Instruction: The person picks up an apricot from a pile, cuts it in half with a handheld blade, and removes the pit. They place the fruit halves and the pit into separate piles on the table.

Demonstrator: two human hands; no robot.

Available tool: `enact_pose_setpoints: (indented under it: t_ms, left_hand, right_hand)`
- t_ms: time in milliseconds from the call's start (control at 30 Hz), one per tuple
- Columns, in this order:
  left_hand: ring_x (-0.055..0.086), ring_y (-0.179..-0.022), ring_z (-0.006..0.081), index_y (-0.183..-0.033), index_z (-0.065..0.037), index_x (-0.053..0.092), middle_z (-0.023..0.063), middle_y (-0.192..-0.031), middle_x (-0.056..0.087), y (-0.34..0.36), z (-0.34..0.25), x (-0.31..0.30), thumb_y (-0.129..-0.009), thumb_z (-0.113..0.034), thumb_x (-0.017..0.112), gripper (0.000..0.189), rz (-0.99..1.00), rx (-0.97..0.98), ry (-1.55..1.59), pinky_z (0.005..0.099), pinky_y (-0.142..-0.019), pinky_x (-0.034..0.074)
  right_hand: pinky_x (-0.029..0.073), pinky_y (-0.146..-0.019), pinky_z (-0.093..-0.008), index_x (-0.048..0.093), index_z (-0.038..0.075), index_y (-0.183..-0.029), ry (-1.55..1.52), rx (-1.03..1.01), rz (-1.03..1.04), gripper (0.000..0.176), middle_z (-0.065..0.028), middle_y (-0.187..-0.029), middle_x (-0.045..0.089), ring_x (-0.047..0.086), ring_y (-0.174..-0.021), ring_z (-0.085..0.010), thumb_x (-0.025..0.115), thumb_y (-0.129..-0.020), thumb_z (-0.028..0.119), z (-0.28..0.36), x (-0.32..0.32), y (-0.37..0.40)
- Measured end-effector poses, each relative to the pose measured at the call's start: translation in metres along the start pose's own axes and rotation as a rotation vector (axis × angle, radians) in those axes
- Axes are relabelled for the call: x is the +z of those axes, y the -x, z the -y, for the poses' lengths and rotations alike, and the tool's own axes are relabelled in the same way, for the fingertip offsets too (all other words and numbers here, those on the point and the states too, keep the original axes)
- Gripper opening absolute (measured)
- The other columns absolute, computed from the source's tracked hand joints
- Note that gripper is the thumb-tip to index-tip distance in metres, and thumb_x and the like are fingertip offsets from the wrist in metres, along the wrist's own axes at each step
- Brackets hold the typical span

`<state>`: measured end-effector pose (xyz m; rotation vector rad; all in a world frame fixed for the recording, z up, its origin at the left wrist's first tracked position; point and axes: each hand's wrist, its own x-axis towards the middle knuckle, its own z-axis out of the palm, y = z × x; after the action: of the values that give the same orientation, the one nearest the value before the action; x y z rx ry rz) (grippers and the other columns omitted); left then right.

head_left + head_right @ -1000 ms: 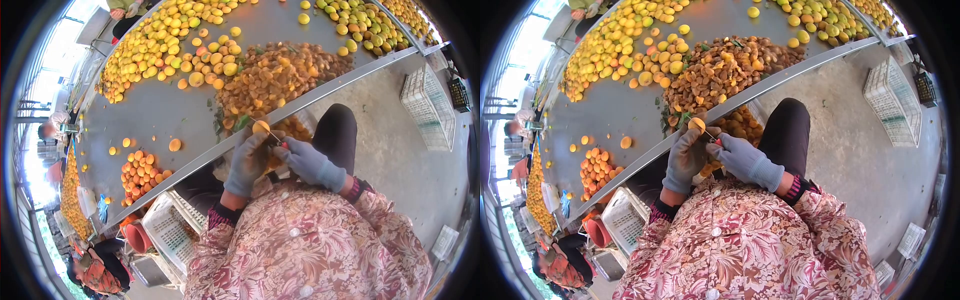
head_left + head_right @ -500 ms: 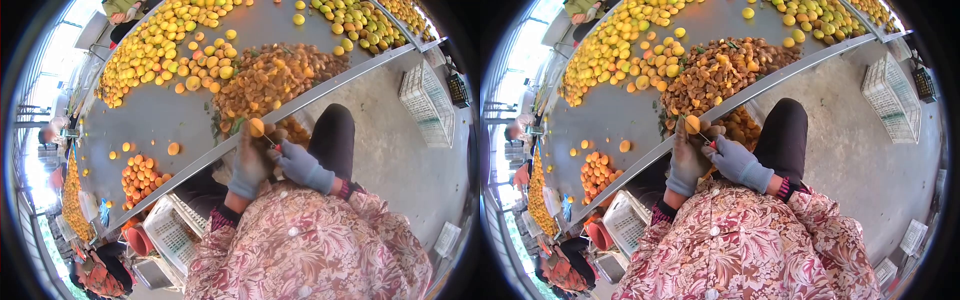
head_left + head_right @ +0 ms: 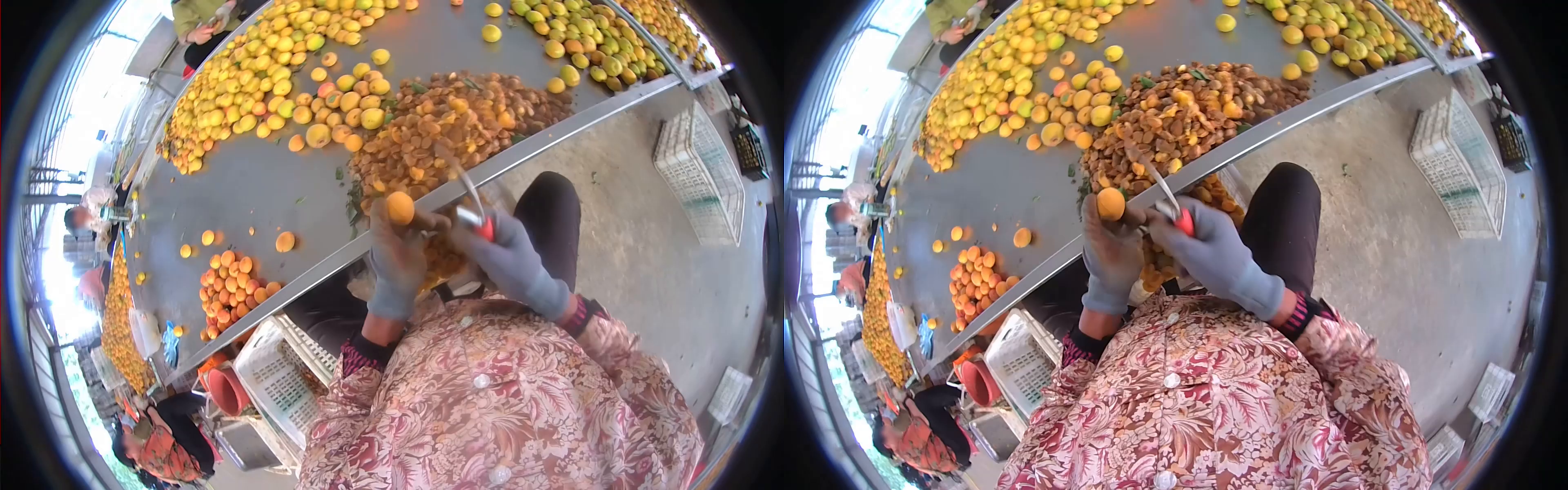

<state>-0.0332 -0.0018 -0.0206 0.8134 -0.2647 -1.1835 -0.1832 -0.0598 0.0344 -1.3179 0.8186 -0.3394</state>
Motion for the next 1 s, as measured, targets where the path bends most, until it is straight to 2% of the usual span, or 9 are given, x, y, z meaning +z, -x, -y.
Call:
enact_pose_setpoints:
  t_ms: [33, 100, 200, 300, 400, 600, 767, 833, 1000]
  left_hand:
    - [0.057, -0.078, 0.0215, -0.079, 0.000, 0.057, 0.0085, -0.075, 0.059, 0.005, 0.000, 0.011, -0.096, -0.033, 0.033, 0.044, -0.071, 0.174, -0.266, 0.0355, -0.073, 0.048]
    - [0.054, -0.071, 0.0151, -0.079, 0.000, 0.055, 0.0044, -0.069, 0.054, 0.010, -0.005, 0.023, -0.094, -0.020, 0.035, 0.033, 0.010, 0.085, -0.174, 0.0272, -0.064, 0.045]
    - [0.054, -0.073, 0.0316, -0.106, -0.001, 0.057, 0.0160, -0.078, 0.060, 0.002, -0.011, -0.007, -0.087, -0.022, 0.046, 0.030, 0.106, 0.655, -1.419, 0.0409, -0.076, 0.039]
    - [0.053, -0.069, 0.0328, -0.095, -0.001, 0.055, 0.0149, -0.084, 0.059, 0.006, -0.013, 0.007, -0.089, -0.016, 0.043, 0.020, -0.039, 0.852, -1.551, 0.0389, -0.071, 0.041]
    - [0.053, -0.076, 0.0324, -0.098, 0.000, 0.054, 0.0143, -0.089, 0.059, 0.008, -0.017, 0.012, -0.088, -0.017, 0.044, 0.023, 0.161, 0.965, -1.598, 0.0392, -0.074, 0.040]
    - [0.054, -0.077, 0.0322, -0.097, 0.001, 0.054, 0.0147, -0.089, 0.059, 0.005, -0.020, 0.005, -0.088, -0.018, 0.046, 0.023, 0.079, 1.120, -1.670, 0.0384, -0.074, 0.041]
    - [0.059, -0.076, 0.0262, -0.086, -0.001, 0.056, 0.0144, -0.077, 0.059, -0.011, -0.020, 0.020, -0.090, -0.034, 0.047, 0.034, -0.234, 0.730, -1.288, 0.0330, -0.061, 0.048]
    - [0.060, -0.079, 0.0220, -0.087, -0.002, 0.057, 0.0115, -0.082, 0.062, -0.024, -0.028, 0.016, -0.092, -0.040, 0.042, 0.041, -0.180, 0.196, -0.045, 0.0332, -0.064, 0.051]
    - [0.055, -0.068, 0.0194, -0.096, -0.002, 0.058, 0.0080, -0.076, 0.059, -0.021, -0.038, 0.005, -0.093, -0.044, 0.039, 0.046, -0.060, -0.243, 0.270, 0.0289, -0.068, 0.047]
  right_hand:
    - [0.043, -0.048, -0.0212, 0.057, 0.006, -0.092, -0.316, 0.087, -0.120, 0.023, -0.0009, -0.072, 0.058, 0.050, -0.052, -0.0049, 0.058, -0.088, 0.029, 0.010, 0.004, -0.005]
    - [0.040, -0.044, -0.0178, 0.058, 0.007, -0.095, -0.466, -0.033, -0.136, 0.023, 0.0029, -0.073, 0.058, 0.049, -0.051, -0.0030, 0.056, -0.090, 0.029, -0.014, 0.016, -0.031]
    - [0.040, -0.044, -0.0186, 0.055, 0.003, -0.093, -0.586, 0.020, -0.005, 0.023, -0.0002, -0.073, 0.058, 0.050, -0.052, -0.0037, 0.055, -0.090, 0.026, -0.010, 0.024, -0.040]
    - [0.042, -0.049, -0.0186, 0.055, 0.003, -0.090, -0.671, 0.002, -0.003, 0.022, 0.0005, -0.072, 0.057, 0.051, -0.056, -0.0038, 0.056, -0.090, 0.025, -0.026, 0.027, -0.047]
    - [0.044, -0.054, -0.0183, 0.055, 0.004, -0.091, -0.767, 0.050, -0.038, 0.023, 0.0012, -0.073, 0.056, 0.051, -0.062, -0.0032, 0.058, -0.090, 0.027, -0.021, 0.029, -0.046]
    - [0.044, -0.059, -0.0195, 0.057, 0.004, -0.093, -0.631, -0.106, 0.086, 0.024, 0.0010, -0.079, 0.057, 0.050, -0.071, -0.0029, 0.059, -0.089, 0.027, -0.023, 0.033, -0.050]
    - [0.039, -0.049, -0.0180, 0.059, 0.004, -0.099, -0.470, -0.450, -0.189, 0.028, 0.0014, -0.071, 0.058, 0.048, -0.057, -0.0030, 0.059, -0.089, 0.030, -0.018, 0.057, -0.060]
    - [0.035, -0.040, -0.0199, 0.059, 0.004, -0.096, -0.740, -0.187, 0.028, 0.027, 0.0002, -0.063, 0.056, 0.045, -0.046, -0.0050, 0.058, -0.090, 0.030, -0.009, 0.051, -0.061]
    - [0.031, -0.036, -0.0211, 0.057, 0.004, -0.090, -0.801, -0.060, 0.330, 0.046, -0.0017, -0.056, 0.051, 0.038, -0.038, -0.0080, 0.037, -0.096, 0.044, -0.007, 0.017, -0.058]
